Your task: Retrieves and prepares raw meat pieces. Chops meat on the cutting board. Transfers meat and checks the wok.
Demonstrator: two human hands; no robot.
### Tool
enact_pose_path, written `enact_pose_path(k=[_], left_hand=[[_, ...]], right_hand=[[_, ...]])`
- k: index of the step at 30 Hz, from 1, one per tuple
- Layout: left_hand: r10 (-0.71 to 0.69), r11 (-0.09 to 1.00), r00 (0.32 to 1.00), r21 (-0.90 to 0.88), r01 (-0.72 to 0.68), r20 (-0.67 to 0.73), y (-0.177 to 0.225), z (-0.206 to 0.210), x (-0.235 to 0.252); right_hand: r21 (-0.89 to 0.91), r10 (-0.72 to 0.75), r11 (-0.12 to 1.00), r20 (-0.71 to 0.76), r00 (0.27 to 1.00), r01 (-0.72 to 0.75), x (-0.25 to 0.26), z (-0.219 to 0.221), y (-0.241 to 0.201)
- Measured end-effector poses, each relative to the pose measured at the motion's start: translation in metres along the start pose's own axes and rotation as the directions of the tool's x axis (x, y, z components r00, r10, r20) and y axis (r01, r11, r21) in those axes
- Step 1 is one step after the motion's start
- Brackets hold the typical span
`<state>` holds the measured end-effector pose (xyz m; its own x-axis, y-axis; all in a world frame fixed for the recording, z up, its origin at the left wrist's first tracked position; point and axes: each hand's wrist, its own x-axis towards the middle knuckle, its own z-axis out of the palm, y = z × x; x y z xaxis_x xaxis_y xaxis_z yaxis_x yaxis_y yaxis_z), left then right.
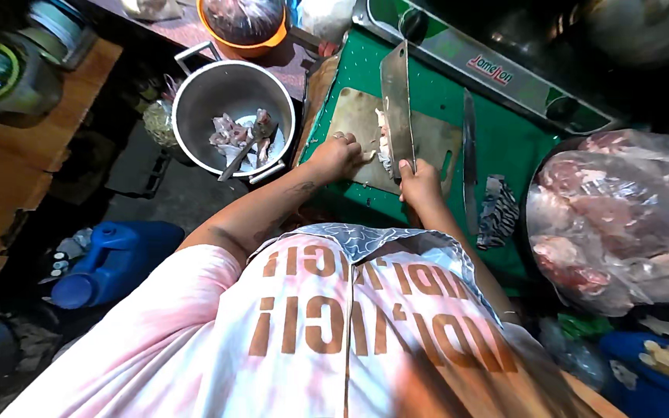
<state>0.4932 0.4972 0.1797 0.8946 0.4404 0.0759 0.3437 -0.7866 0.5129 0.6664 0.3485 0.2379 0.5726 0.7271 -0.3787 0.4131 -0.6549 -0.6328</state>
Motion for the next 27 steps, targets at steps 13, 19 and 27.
enact_pose_path(k=[13,19,27], left_hand=[[0.211,0.976,0.932,0.019,-0.216,-0.296,-0.009,0.029,-0.023],[0.217,0.975,0.933,0.01,-0.224,-0.288,-0.009,0.029,-0.023],[0.148,0.987,0.965,-0.036,-0.159,-0.219,-0.002,0.018,-0.017]], right_hand=[[-0.094,-0.222,0.971,-0.016,0.975,0.22,-0.029,0.003,-0.029],[-0.107,-0.436,0.9,-0.228,0.871,0.422,-0.038,-0.002,-0.048],[-0.372,-0.003,0.926,0.141,0.99,0.056,-0.015,0.036,-0.016]])
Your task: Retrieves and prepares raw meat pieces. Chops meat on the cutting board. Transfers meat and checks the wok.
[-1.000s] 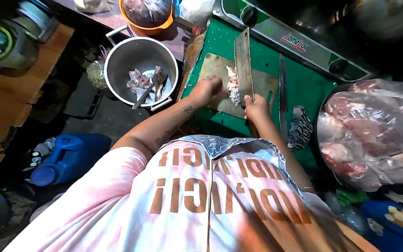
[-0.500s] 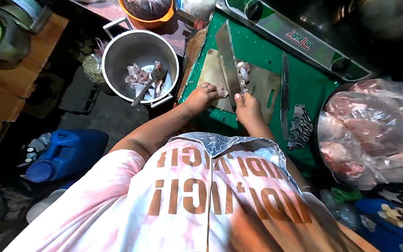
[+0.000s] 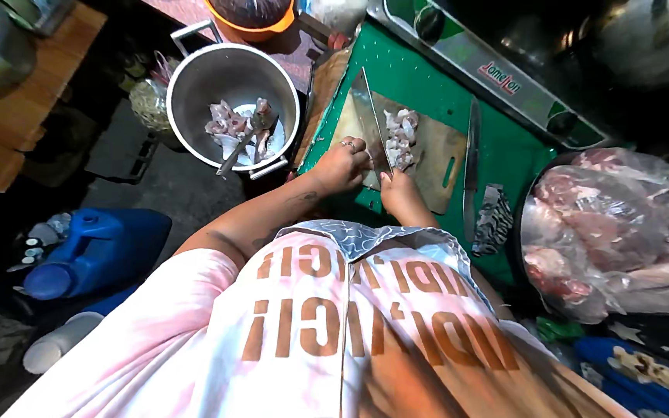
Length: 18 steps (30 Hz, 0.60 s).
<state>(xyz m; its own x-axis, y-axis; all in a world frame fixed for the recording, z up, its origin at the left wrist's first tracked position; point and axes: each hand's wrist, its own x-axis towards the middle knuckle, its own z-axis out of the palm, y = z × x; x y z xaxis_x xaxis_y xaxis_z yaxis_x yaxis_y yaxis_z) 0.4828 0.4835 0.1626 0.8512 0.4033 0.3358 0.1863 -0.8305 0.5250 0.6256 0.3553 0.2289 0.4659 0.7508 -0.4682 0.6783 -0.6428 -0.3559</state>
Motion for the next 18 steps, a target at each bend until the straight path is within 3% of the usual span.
enact_pose_path(k=[7,10,13,15,18], left_hand=[[0.066,0.998,0.997,-0.015,-0.067,-0.047,-0.011,0.012,0.004],[0.124,0.992,0.989,-0.018,-0.126,-0.085,-0.012,0.014,0.0],[0.137,0.989,0.984,-0.033,-0.142,-0.11,-0.014,0.018,-0.007],[0.11,0.991,0.987,-0.066,-0.119,-0.121,-0.014,0.014,-0.011],[0.103,0.991,0.985,-0.076,-0.114,-0.135,-0.01,0.015,-0.015]], right_hand=[[-0.02,0.016,1.0,0.03,0.999,-0.016,0.031,-0.016,-0.043],[-0.002,0.079,0.997,0.197,0.977,-0.08,0.055,-0.043,-0.068],[0.123,-0.003,0.992,-0.006,1.0,0.003,0.059,-0.037,-0.06],[0.156,0.03,0.987,0.046,0.998,-0.037,0.019,-0.063,-0.071],[0.227,-0.083,0.966,-0.177,0.981,0.123,-0.011,-0.064,-0.045]])
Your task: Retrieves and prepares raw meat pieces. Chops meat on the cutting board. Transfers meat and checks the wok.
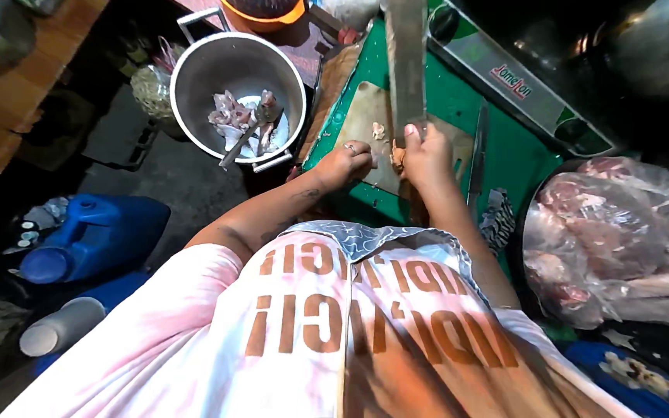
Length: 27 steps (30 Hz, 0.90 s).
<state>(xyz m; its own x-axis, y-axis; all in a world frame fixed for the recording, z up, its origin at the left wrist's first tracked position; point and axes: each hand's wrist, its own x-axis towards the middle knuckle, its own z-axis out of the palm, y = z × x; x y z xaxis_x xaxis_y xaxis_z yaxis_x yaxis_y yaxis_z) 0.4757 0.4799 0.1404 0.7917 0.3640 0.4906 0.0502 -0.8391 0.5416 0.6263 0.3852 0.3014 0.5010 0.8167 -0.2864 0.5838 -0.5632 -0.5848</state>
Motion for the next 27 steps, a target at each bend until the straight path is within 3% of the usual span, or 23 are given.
enact_pose_path(k=[3,7,10,14,19,27], left_hand=[[0.026,1.0,1.0,0.013,-0.026,-0.012,-0.003,0.001,0.0],[0.029,0.999,0.999,-0.011,-0.03,-0.024,-0.005,0.004,-0.001],[0.012,1.0,1.0,-0.013,-0.013,-0.014,-0.005,0.004,-0.001],[0.002,1.0,0.998,0.003,-0.001,-0.055,-0.009,0.005,0.004],[-0.096,0.993,0.994,0.065,0.099,-0.051,-0.01,-0.006,0.009],[-0.148,0.988,0.989,0.045,0.148,-0.023,-0.01,-0.01,0.012]], right_hand=[[-0.002,-0.093,0.996,-0.06,0.994,0.093,-0.01,0.007,0.018],[-0.026,0.124,0.992,0.185,0.975,-0.121,-0.007,0.056,0.056],[-0.09,0.182,0.982,0.228,0.957,-0.165,0.0,0.062,0.059],[-0.147,0.113,0.985,0.164,0.98,-0.089,0.018,0.063,0.041],[-0.228,0.118,0.971,0.206,0.971,-0.07,0.058,0.061,-0.007],[-0.302,0.176,0.948,0.251,0.952,-0.096,-0.008,0.044,0.06]])
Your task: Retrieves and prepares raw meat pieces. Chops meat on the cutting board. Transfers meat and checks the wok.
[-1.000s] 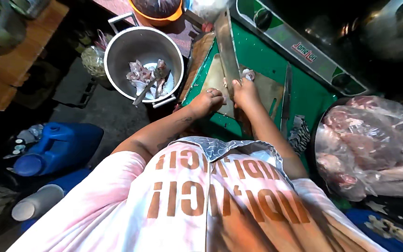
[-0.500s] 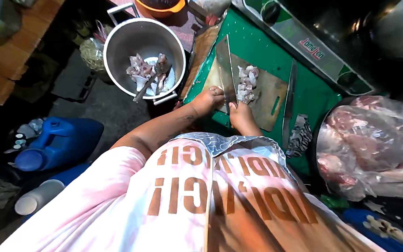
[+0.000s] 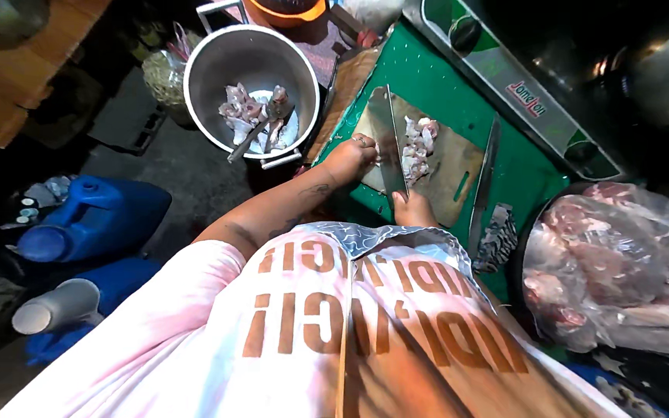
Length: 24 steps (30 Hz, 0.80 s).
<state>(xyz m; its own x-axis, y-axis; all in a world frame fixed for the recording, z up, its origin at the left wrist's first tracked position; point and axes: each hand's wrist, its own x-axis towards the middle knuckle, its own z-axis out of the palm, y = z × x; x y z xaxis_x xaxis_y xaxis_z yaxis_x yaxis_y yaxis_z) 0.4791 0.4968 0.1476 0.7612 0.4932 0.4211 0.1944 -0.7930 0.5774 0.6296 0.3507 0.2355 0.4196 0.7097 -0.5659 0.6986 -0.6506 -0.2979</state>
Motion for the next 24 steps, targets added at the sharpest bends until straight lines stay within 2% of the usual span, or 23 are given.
enact_pose_path(k=[3,5,7,8,9,10,11,13,15,19,24], left_hand=[[0.022,1.0,0.999,-0.02,-0.021,0.038,0.0,-0.004,-0.001],[0.034,0.999,0.998,-0.036,-0.032,0.058,0.0,-0.005,-0.001],[0.064,0.997,0.996,-0.046,-0.061,0.066,0.001,-0.003,-0.002],[0.073,0.996,0.994,-0.049,-0.07,0.077,0.002,-0.004,-0.003],[0.082,0.995,0.993,-0.056,-0.077,0.09,0.003,-0.005,-0.006],[0.093,0.994,0.991,-0.065,-0.087,0.096,0.004,-0.006,-0.008],[0.1,0.993,0.991,-0.074,-0.094,0.093,0.004,-0.007,-0.01],[0.097,0.992,0.994,-0.09,-0.092,0.047,0.002,-0.007,-0.015],[0.071,0.994,0.997,-0.085,-0.072,-0.009,0.002,-0.005,-0.019],[-0.003,0.998,0.999,-0.059,0.001,-0.032,0.003,-0.001,-0.015],[0.046,0.998,0.999,-0.055,-0.045,0.025,-0.001,-0.001,-0.008]], right_hand=[[0.025,0.01,1.0,0.0,1.0,-0.01,0.018,-0.002,-0.016],[0.078,-0.074,0.994,-0.055,0.996,0.078,0.032,-0.011,-0.041],[0.087,-0.181,0.976,-0.174,0.968,0.199,0.002,-0.032,-0.08],[0.063,-0.049,0.997,0.056,0.997,0.045,-0.035,-0.069,-0.119],[0.089,0.031,0.995,0.127,0.991,-0.043,-0.059,-0.086,-0.14],[0.138,0.051,0.988,0.09,0.995,-0.063,-0.065,-0.084,-0.139],[0.186,0.034,0.982,0.03,0.999,-0.039,-0.051,-0.071,-0.12],[0.253,-0.013,0.967,-0.068,0.998,0.03,0.003,-0.036,-0.063],[0.272,-0.005,0.962,-0.067,0.998,0.023,0.022,-0.023,-0.033],[0.27,0.035,0.962,-0.01,0.999,-0.031,-0.005,-0.015,-0.012],[0.256,0.045,0.965,0.029,0.999,-0.051,-0.009,0.004,-0.002]])
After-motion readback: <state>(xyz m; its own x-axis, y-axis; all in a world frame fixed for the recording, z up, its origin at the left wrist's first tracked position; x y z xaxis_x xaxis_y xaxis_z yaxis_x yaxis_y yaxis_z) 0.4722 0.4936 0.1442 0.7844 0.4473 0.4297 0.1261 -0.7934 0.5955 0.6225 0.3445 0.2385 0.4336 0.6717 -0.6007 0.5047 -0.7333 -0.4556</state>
